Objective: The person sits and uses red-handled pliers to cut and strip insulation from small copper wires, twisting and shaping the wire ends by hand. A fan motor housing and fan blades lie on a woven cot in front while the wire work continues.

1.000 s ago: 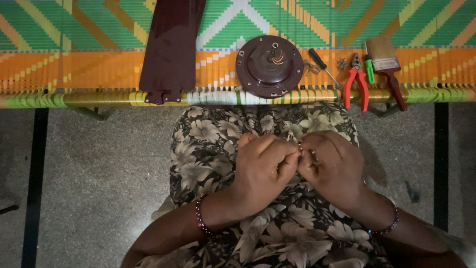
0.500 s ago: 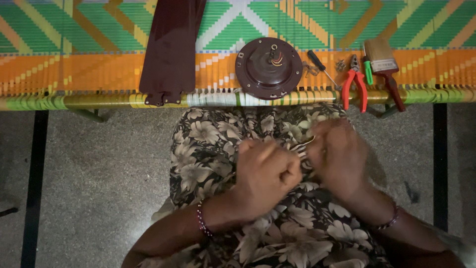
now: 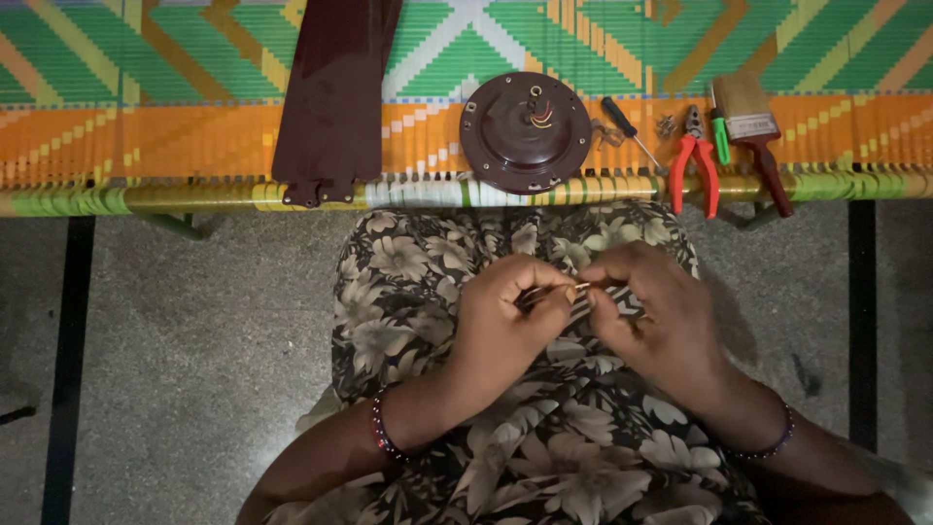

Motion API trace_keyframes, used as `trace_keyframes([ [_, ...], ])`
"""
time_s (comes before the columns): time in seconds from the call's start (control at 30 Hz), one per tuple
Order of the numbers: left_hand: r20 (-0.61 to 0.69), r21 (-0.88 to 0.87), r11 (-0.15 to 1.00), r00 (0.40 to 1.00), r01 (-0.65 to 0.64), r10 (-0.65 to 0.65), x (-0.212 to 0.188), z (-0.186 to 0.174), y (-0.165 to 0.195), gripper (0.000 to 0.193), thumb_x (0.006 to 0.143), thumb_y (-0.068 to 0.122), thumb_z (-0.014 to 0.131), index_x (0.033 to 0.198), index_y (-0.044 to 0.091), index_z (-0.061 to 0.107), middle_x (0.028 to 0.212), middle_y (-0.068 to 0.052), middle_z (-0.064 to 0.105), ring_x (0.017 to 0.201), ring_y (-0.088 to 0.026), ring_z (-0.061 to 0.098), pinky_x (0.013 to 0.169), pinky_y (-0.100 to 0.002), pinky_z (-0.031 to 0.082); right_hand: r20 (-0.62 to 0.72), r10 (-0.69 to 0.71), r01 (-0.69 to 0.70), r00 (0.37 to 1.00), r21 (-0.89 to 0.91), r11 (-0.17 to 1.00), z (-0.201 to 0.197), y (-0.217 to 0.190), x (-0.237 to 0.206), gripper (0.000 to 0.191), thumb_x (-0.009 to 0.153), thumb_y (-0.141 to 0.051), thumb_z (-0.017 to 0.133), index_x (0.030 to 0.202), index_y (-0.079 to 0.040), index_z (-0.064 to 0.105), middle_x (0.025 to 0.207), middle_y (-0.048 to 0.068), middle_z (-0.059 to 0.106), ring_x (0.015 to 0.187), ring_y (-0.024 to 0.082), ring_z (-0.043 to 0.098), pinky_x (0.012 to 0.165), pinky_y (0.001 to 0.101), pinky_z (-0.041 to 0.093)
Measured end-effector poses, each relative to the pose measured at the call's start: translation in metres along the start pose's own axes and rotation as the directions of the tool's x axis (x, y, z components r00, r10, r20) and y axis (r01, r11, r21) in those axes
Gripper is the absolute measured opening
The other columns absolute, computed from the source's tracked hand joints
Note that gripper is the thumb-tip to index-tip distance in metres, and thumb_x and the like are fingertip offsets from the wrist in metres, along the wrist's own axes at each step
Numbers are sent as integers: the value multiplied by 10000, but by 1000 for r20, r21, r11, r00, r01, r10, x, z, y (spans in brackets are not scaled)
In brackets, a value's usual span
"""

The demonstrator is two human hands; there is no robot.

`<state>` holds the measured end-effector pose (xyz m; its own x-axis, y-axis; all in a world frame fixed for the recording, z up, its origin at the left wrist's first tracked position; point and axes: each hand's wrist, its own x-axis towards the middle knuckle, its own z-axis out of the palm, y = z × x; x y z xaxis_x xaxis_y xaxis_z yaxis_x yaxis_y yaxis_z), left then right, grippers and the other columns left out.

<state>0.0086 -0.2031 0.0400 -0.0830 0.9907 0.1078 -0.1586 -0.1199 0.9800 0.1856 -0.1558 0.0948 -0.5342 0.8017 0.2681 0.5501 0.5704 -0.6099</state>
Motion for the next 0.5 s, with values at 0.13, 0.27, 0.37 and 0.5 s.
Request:
trace_keyframes([
  [0.13, 0, 16, 1000, 1000, 12, -12, 0, 1, 3, 41, 924, 10, 686, 961, 5, 670, 862, -9, 646, 738, -43, 596, 643, -235, 491, 3, 5, -5, 1000, 24, 1000, 2, 2, -1, 223, 880, -60, 732, 1069, -46, 615, 1010, 114, 680, 921, 272, 717, 773, 359, 564],
  [0.27, 13, 386, 881, 956, -275, 293, -1, -1, 9, 103, 891, 43, 746, 954, 51, 664, 868, -44, 651, 773, -162, 636, 758, -334, 480, -13, -1, 1, 1000, -3, 1000, 5, 3, -3, 238, 859, -41, 735, 1060, -36, 608, 1002, 116, 680, 901, 266, 710, 750, 355, 562],
  [0.37, 38, 442, 844, 946, -305, 322, 1, -2, 12, 118, 886, 57, 748, 943, 81, 647, 837, -21, 648, 756, -185, 638, 790, -371, 436, -7, -5, 5, 1000, -6, 1000, 5, 4, -3, 236, 852, -44, 744, 1040, -41, 602, 988, 110, 678, 884, 254, 714, 730, 348, 567],
  [0.5, 66, 500, 774, 909, -388, 412, 1, -2, 14, 135, 912, 63, 753, 982, 90, 641, 885, -18, 651, 796, -161, 634, 821, -359, 421, 5, -9, 9, 1000, -2, 1000, 6, 6, -3, 232, 856, -46, 741, 1036, -47, 594, 990, 113, 671, 876, 251, 716, 702, 339, 572],
])
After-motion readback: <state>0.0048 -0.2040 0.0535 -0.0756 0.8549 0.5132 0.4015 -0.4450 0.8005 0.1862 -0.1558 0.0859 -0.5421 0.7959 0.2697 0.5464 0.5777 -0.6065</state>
